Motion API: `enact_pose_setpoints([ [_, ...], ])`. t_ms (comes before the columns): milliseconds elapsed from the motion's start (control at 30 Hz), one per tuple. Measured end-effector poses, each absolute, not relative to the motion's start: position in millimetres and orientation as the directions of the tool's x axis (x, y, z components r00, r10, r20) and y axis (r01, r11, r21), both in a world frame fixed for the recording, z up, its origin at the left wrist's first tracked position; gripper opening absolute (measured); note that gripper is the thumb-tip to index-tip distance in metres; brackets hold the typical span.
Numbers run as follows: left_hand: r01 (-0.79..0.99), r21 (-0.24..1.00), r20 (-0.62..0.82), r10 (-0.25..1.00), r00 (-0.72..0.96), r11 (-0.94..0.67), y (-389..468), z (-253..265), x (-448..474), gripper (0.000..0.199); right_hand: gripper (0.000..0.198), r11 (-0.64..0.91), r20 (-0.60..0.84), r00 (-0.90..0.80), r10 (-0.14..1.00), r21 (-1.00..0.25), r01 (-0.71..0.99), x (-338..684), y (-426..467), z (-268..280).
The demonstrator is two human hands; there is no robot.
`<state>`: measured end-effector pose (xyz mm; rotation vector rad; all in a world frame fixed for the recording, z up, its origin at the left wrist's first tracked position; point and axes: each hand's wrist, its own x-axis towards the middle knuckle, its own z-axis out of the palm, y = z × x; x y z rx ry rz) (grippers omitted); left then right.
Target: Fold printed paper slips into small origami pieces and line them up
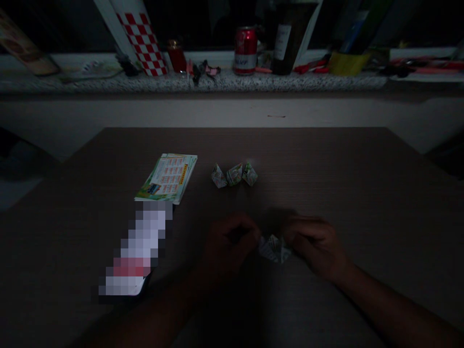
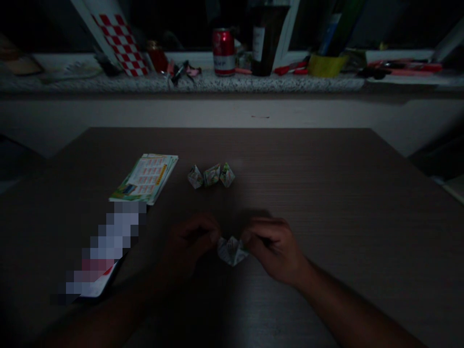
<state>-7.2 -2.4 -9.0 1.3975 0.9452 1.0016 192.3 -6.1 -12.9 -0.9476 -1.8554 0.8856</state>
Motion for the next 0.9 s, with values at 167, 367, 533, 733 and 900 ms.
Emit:
enact_pose_setpoints([
  [167,0.004,1.0,0.019,0.971,0.239,-0.021,-1.6,-6.6,-6.6,0.016,0.029,0.409,0.36,-0.204,0.91,-0.858,0.312,194.0,-7.5,-12.4],
  [367,0.041,0.999,-0.004,0.976,0.216,-0.005,-1.1,-3.0,-6.7,0.016,0.024,0.323,0.35,0.014,0.937,-0.881,0.346,192.8,-8.7,-16.2],
  [533,0.129,0.991,0.001,0.963,0.269,-0.037,-3.5,-1.7,-6.0,0.013,0.023,0.3,0.357,0.14,0.924,-0.9,0.316,190.0,-8.1,-18.9],
  [733,0.152,0.977,0.074,0.903,0.423,-0.151,-9.4,-3.6,-1.5,0.009,0.023,0.226,0.247,0.192,0.95,-0.966,0.128,181.2,-12.7,-25.4],
  [900,0.147,0.941,0.168,0.795,0.583,-0.306,-13.8,-8.9,1.6,0.004,0.02,0.208,0.228,0.244,0.943,-0.972,0.104,175.9,-13.4,-24.3],
])
